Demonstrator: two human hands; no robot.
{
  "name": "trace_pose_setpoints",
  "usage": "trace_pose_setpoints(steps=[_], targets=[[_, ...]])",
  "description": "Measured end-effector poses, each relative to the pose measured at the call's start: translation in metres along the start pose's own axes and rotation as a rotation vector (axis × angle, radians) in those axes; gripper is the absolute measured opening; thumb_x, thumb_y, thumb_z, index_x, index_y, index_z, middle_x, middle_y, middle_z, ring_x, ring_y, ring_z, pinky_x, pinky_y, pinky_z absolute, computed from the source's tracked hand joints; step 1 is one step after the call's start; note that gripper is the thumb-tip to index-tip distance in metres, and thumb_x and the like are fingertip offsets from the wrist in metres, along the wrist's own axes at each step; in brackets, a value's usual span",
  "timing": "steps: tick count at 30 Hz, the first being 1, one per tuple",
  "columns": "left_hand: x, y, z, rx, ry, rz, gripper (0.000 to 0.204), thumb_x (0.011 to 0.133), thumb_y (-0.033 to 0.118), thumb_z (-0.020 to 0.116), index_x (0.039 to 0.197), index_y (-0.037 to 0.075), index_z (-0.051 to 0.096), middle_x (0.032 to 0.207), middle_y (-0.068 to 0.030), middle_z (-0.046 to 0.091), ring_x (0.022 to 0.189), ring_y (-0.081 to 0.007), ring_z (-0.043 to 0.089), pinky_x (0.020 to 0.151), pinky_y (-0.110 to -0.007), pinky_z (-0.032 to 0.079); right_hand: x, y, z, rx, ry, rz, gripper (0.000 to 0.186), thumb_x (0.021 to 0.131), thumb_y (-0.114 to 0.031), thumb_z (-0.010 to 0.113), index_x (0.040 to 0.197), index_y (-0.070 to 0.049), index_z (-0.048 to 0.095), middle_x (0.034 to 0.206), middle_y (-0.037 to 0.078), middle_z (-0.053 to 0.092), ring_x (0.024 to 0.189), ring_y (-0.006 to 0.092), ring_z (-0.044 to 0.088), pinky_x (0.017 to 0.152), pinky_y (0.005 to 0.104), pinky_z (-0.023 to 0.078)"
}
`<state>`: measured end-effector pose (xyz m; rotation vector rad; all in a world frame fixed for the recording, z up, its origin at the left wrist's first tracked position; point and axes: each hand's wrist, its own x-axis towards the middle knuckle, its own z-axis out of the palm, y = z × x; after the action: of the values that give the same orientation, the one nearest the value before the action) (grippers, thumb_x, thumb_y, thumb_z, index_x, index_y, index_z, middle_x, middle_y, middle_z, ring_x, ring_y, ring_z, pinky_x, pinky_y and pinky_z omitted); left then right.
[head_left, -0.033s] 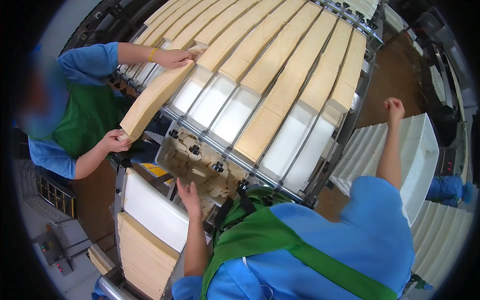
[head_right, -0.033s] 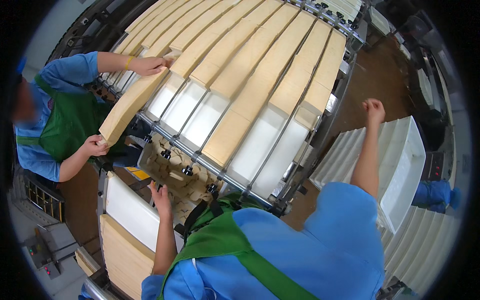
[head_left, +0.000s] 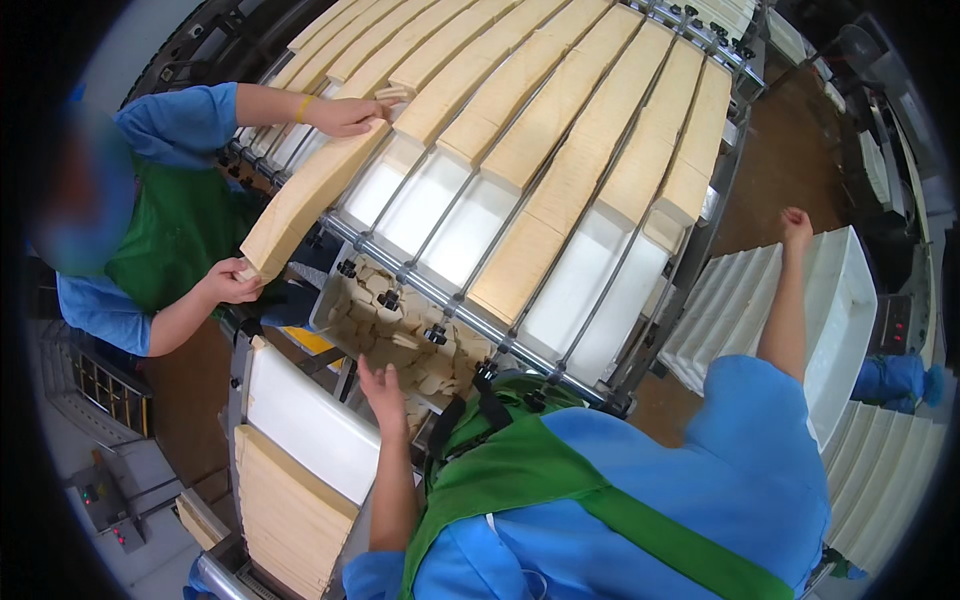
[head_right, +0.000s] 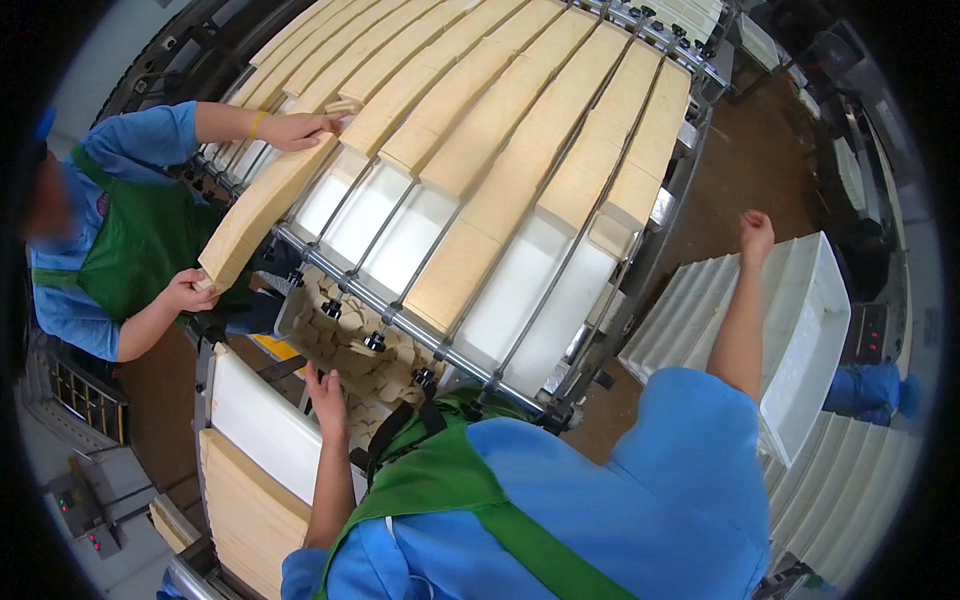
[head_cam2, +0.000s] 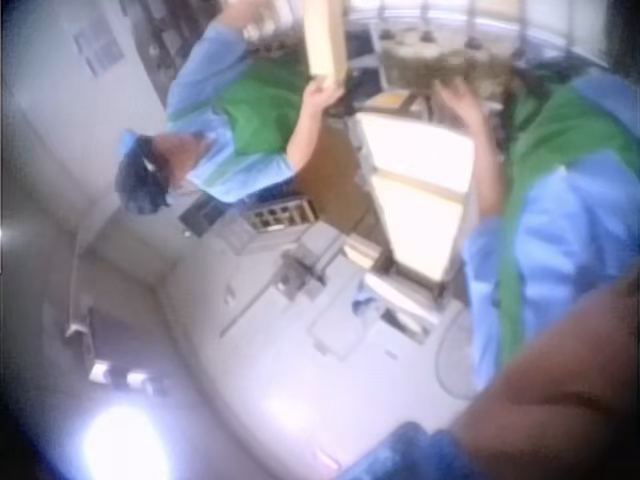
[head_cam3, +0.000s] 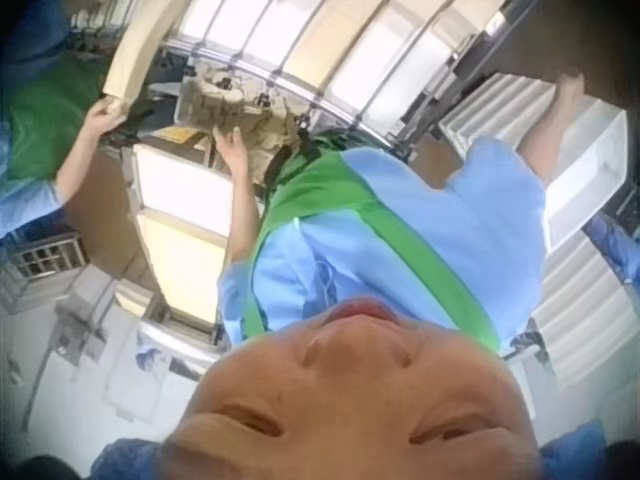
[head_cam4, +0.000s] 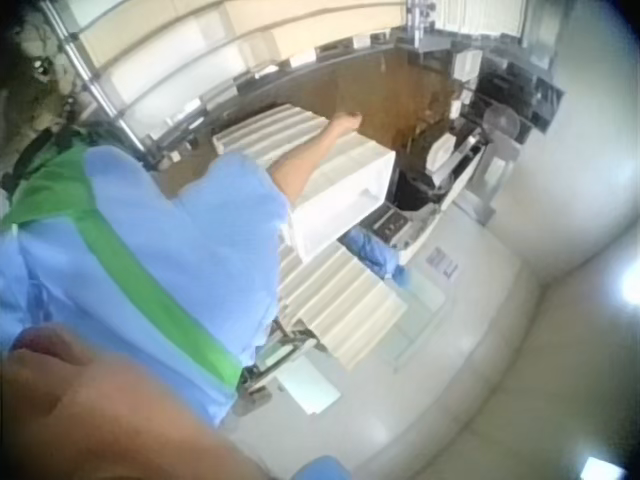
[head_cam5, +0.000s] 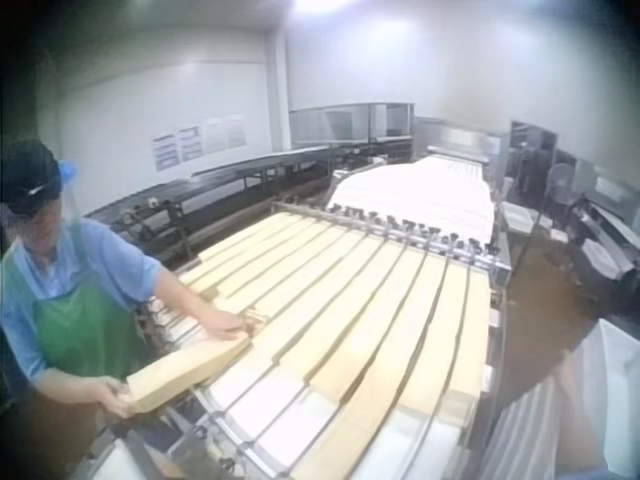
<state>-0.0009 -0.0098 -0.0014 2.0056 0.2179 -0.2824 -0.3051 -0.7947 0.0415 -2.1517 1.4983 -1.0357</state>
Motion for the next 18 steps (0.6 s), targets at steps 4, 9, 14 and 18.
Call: trace_pose_setpoints(steps=[4,9,14,18], targets=[[-0.029,-0.003,0.015,0.071,-0.061,0.002,0.062,0.088,0.015,0.057,0.142,0.008,0.028,0.137,-0.0195,0.031,0.112,-0.0281,0.051,0.093,-0.036,0.043,-0.029,-0.035,-0.011,-0.746,-0.217,0.083,0.052,0.070,-0.024,0.075,0.115,-0.002,0.060,0.130,0.024,0.047,0.117,0.0364,0.049,0.098,0.0390,0.041],[-0.063,0.003,-0.018,-0.145,-0.087,0.054,0.045,0.089,0.009,0.055,0.132,0.006,0.042,0.118,-0.0120,0.053,0.098,-0.0193,0.057,0.081,-0.030,0.048,-0.151,-0.216,0.082,-0.153,-0.348,-0.478,0.037,0.081,-0.016,0.066,0.116,-0.004,0.058,0.143,0.019,0.034,0.131,0.0354,0.033,0.105,0.0395,0.032],[-0.091,-0.016,-0.053,0.011,0.342,0.101,0.028,0.087,0.005,0.054,0.115,0.006,0.056,0.095,-0.0077,0.057,0.079,-0.0167,0.055,0.068,-0.028,0.046,-0.266,-0.380,0.128,0.388,-0.672,-0.912,0.034,0.080,0.001,0.061,0.113,-0.004,0.058,0.143,0.016,0.036,0.134,0.0335,0.031,0.106,0.0392,0.030],[-0.146,-0.111,-0.128,0.048,0.853,-0.014,0.038,0.087,0.005,0.056,0.124,0.004,0.049,0.091,-0.0052,0.048,0.075,-0.0126,0.048,0.066,-0.026,0.042,-0.402,-0.486,0.141,0.647,-1.027,-1.159,0.037,0.075,0.007,0.061,0.110,-0.003,0.057,0.143,0.016,0.036,0.134,0.0325,0.031,0.107,0.0373,0.028]])
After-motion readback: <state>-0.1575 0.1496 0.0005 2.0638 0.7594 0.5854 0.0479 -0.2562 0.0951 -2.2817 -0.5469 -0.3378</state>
